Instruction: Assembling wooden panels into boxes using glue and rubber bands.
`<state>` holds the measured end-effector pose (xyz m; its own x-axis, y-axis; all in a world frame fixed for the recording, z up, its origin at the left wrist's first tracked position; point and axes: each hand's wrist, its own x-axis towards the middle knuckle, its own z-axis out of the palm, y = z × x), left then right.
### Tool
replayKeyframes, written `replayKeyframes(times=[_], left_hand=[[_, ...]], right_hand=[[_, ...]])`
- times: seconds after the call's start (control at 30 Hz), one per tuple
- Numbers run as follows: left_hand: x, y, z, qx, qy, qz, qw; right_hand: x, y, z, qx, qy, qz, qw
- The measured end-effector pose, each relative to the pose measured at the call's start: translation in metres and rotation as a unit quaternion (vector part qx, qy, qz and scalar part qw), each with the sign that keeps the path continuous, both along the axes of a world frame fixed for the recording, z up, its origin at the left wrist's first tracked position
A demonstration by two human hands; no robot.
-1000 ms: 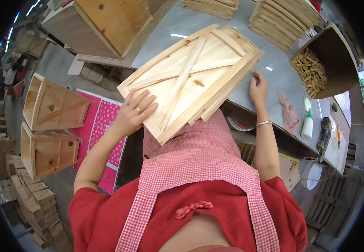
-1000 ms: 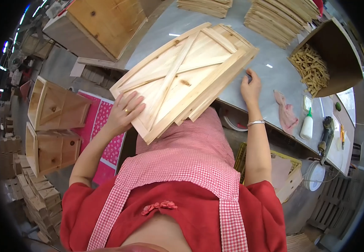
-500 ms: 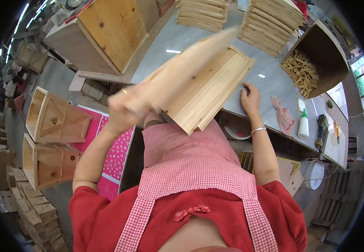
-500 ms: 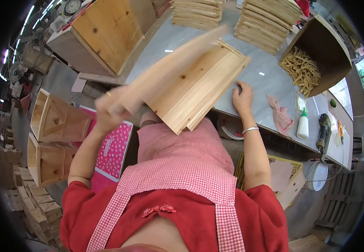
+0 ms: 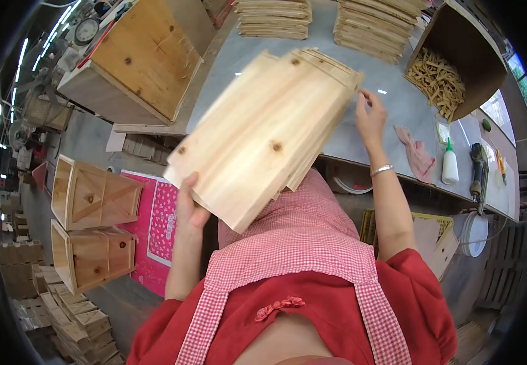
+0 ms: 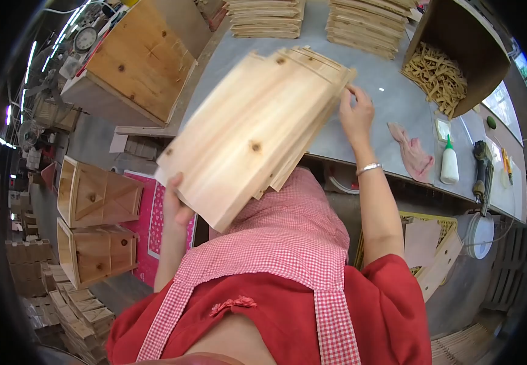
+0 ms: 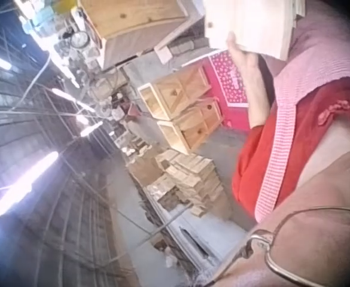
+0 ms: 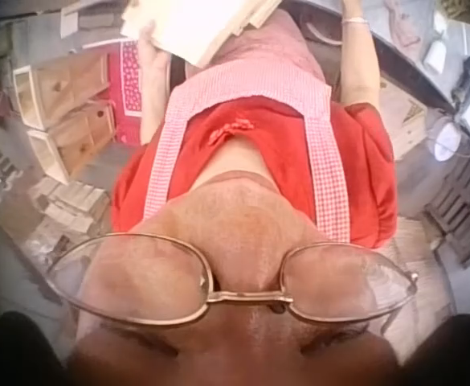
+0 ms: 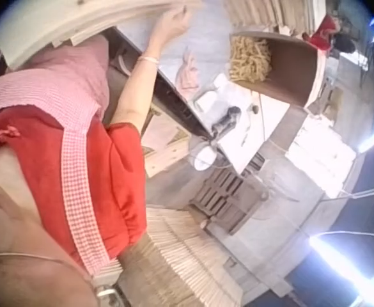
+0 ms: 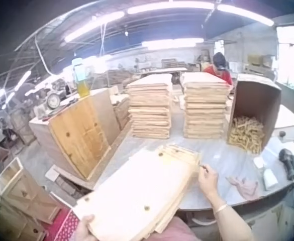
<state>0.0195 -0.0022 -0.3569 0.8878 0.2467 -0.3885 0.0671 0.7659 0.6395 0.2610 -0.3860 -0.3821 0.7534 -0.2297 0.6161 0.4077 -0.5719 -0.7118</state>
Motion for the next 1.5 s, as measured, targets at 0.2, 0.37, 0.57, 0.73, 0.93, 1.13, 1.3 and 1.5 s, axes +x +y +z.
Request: replayKeyframes(times=[0.2, 0.37, 0.57, 0.73, 0.93, 1.13, 1.3, 1.5], left_hand=[[-0.008, -0.019, -0.028, -0.069, 0.042, -0.010, 0.997], [-0.012, -0.031, -0.029, 0.016, 0.071, 0.067, 0.995], [-0.039, -0.026, -0.020, 0.023, 0.100, 0.106, 0.989], [-0.055, -0.017, -0.008, 0.046, 0.128, 0.095, 0.986], [-0.040, 0.000, -0.018, 0.077, 0.130, 0.059, 0.987], [0.012, 0.016, -0.024, 0.086, 0.104, 0.025, 0.990], [0.029, 0.013, -0.022, 0.052, 0.091, 0.012, 0.994], [0.028, 0.021, -0.033, 0.005, 0.046, 0.000, 0.999]], right_hand=[[0.048, 0.031, 0.017, -0.222, -0.061, 0.031, 0.973], [0.042, 0.062, 0.035, -0.259, 0.167, 0.065, 0.949], [0.029, 0.130, 0.073, -0.233, 0.079, 0.113, 0.963], [0.055, 0.134, 0.033, -0.257, 0.000, 0.104, 0.961], [0.057, 0.128, 0.025, -0.260, 0.223, 0.083, 0.936], [0.084, 0.112, 0.037, -0.245, 0.251, 0.056, 0.935], [0.096, 0.092, 0.027, -0.236, 0.265, 0.067, 0.933], [0.113, 0.078, 0.023, -0.259, 0.304, 0.039, 0.916]])
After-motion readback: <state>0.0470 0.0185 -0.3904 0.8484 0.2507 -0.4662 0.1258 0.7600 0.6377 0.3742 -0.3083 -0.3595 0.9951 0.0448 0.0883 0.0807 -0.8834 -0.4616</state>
